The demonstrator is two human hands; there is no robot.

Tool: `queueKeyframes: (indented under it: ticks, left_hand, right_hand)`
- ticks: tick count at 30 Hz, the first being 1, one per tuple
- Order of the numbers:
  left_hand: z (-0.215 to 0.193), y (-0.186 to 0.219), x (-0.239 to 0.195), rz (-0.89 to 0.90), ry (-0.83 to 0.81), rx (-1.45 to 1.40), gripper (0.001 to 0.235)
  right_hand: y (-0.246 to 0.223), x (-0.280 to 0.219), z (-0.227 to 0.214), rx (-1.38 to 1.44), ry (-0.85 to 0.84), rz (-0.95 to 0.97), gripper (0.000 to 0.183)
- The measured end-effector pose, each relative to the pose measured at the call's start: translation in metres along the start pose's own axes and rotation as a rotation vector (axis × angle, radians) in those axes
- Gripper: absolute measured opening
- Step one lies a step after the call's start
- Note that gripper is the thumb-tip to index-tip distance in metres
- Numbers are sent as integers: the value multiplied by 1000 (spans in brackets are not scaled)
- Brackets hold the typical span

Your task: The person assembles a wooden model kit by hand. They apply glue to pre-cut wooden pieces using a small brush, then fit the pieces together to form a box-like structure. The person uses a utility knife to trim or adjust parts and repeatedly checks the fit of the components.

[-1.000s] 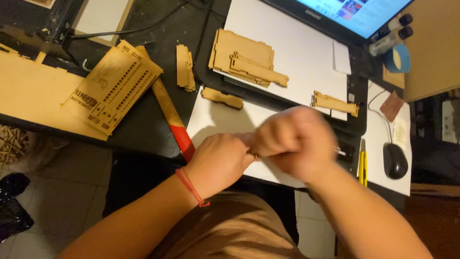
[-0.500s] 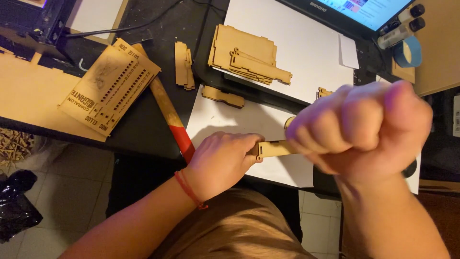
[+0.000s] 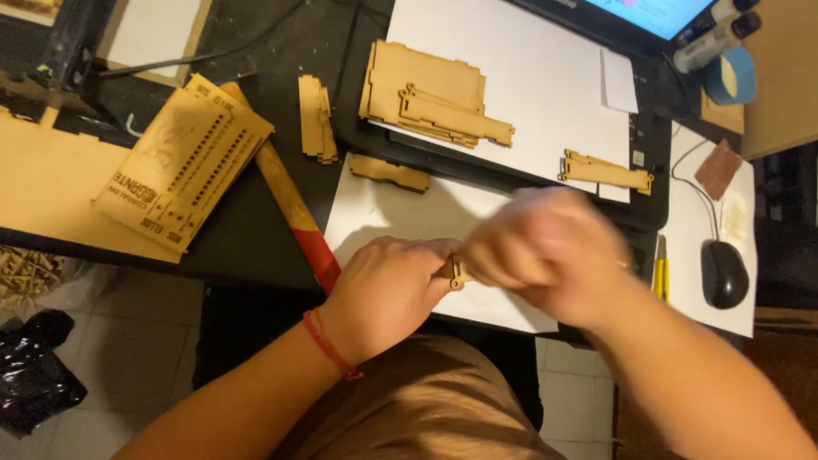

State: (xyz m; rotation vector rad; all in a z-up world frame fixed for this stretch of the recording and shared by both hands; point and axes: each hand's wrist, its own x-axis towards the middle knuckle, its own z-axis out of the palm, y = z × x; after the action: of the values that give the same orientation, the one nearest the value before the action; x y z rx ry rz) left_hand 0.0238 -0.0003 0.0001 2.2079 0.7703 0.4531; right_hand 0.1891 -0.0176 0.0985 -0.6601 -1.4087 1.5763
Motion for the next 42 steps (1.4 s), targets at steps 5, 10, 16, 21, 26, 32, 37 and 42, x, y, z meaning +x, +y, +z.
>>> queueKeyframes:
  ticks: [5,10,16,21,26,32,37,42]
  left_hand:
    - [-4,3,2,-33,-22,6,31]
    - [-13,-7,6,174,77,-98,33]
    - [-29,-8,13,55,-44,-166,43]
    - [-33,-1,10,3,-92,-34,67]
    - [-44,29,6,286,214,124,72]
    - [-25,40,22,473,230,378,31]
    - [-21,39,16,443,212,378,31]
    - [-25,21,15,437,160,221,42]
  right_hand:
    - [-76,-24,-14,-343,-95,-275,24]
    - [-43,-90,-42,-998,185,-132,31]
    - [19,-127,-51,-1335,276,21,45]
    - [45,-135,-47,-1202,479,-142,37]
    - [57,-143,-51,-1033,586,-15,37]
    - [54,-136,-43,-1084,517,-151,34]
    - [57,-136,-43,-1149,486,-238,33]
    - [57,-138,-46,-1115,478,-170,33]
